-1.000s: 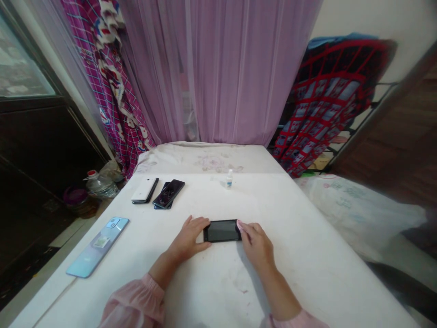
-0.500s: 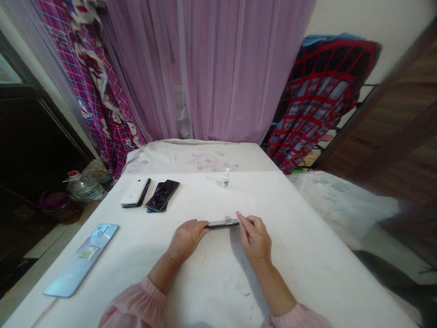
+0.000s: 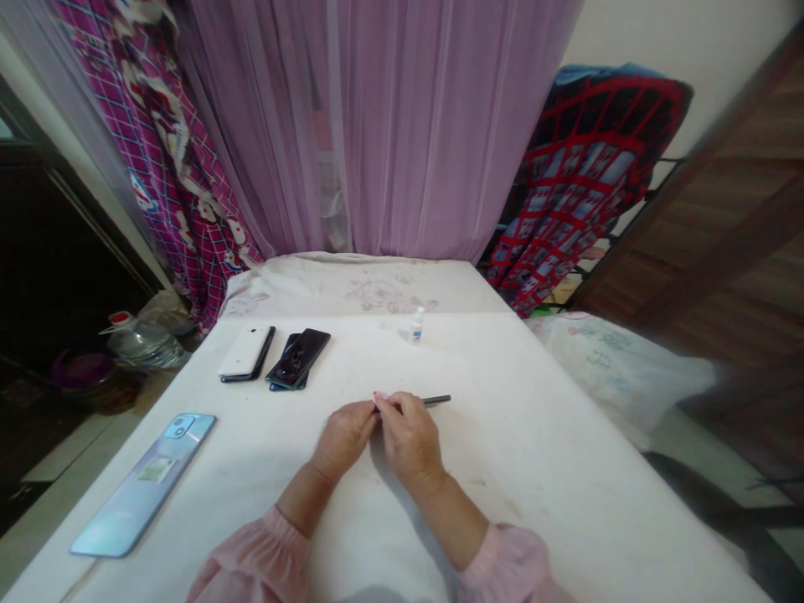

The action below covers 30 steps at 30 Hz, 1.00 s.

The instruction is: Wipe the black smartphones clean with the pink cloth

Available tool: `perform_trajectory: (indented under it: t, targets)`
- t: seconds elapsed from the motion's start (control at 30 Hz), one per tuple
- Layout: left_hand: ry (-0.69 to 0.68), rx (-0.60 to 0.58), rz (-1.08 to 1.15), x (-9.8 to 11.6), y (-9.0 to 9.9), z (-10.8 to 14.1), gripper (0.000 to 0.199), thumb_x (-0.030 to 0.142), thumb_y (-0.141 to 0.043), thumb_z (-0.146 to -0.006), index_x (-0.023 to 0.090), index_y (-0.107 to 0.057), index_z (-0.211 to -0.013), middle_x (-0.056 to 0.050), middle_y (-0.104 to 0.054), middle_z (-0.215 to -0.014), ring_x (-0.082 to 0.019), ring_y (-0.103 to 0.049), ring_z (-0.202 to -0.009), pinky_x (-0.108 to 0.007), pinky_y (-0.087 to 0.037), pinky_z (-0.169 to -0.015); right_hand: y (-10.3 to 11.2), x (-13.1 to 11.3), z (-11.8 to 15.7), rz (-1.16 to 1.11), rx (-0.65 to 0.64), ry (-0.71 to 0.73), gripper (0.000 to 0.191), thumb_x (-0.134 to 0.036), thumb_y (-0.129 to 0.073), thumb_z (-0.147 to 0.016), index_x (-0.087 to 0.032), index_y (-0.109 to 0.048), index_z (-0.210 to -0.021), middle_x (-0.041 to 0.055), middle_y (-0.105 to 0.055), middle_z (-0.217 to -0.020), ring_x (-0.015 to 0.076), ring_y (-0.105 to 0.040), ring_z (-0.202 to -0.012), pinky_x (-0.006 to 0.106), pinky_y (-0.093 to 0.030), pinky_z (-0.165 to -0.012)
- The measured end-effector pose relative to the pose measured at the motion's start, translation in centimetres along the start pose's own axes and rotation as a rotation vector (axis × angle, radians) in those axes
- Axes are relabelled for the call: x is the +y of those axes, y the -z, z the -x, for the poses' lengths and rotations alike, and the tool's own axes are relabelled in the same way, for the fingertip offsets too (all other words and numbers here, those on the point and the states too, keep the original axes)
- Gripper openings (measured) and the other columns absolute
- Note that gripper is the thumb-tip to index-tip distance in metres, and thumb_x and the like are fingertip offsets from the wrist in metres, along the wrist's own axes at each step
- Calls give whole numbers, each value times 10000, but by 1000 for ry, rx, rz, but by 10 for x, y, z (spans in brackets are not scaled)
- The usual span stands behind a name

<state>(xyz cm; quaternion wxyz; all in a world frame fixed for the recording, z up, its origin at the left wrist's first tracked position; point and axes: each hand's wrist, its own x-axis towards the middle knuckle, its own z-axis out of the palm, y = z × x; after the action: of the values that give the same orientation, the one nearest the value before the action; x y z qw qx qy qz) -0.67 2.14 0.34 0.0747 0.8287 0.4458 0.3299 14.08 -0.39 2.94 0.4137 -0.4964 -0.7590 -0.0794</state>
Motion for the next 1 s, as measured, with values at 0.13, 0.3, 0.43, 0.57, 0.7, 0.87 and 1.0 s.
perform_trajectory:
  t: [0.13, 0.3, 0.43, 0.57, 0.7, 0.87, 1.0]
  targets:
    - [35, 8, 30, 0, 0, -2, 264, 196, -416, -949, 210, -660, -851, -7, -713, -743, -141, -679, -668, -232, -551, -660, -3, -2, -4, -18, -27, 4, 273, -200, -480, -942, -207, -692, -1115, 73, -633, -900, 170, -554, -826, 278, -491, -749]
    - [15, 25, 62, -1, -2, -3, 230, 280, -455, -963, 247, -662, -1058, -7, -748, -931, -149, -710, -805, -243, -565, -747, 12, 34, 0, -24, 12, -67, 322, -156, -451, -925, -210, -687, -1137, 79, -625, -913, 171, -563, -847, 284, -490, -760]
    - [6, 44, 58, -3, -4, -2, 262, 322, -440, -974, 226, -670, -1056, -23, -753, -926, -166, -718, -800, -263, -575, -748, 23, 66, 7, -56, 75, -196, 312, -206, -465, -915, -250, -700, -1116, 63, -618, -906, 162, -577, -833, 283, -496, -749]
    - [9, 52, 36, -4, -4, -2, 289, 348, -425, -980, 214, -675, -1039, -30, -754, -896, -170, -719, -772, -264, -576, -726, 22, 82, 7, -167, 166, -388, 312, -324, -489, -890, -213, -735, -1048, 74, -641, -916, 162, -604, -807, 278, -503, -727]
    - [26, 51, 10, -4, -5, -3, 291, 353, -425, -979, 216, -680, -1009, -27, -751, -848, -165, -713, -735, -246, -568, -690, 15, 88, 5, -342, 148, -641, 445, -431, -465, -861, -126, -739, -1034, 79, -690, -802, 168, -608, -667, 282, -496, -639]
    - [40, 54, -13, -3, -5, -3, 298, 347, -412, -982, 219, -680, -963, -17, -739, -783, -158, -701, -677, -234, -557, -647, 12, 91, 10, -323, -68, -829, 518, -471, -387, -859, -136, -729, -1057, 11, -638, -552, 152, -539, -464, 259, -426, -493]
    - [30, 61, -19, -3, -6, -3, 301, 344, -400, -986, 217, -672, -981, -23, -741, -799, -166, -705, -691, -247, -564, -652, 17, 95, 10, -197, -221, -796, 378, -408, -435, -814, -224, -763, -855, 5, -653, -549, 159, -570, -509, 250, -403, -523]
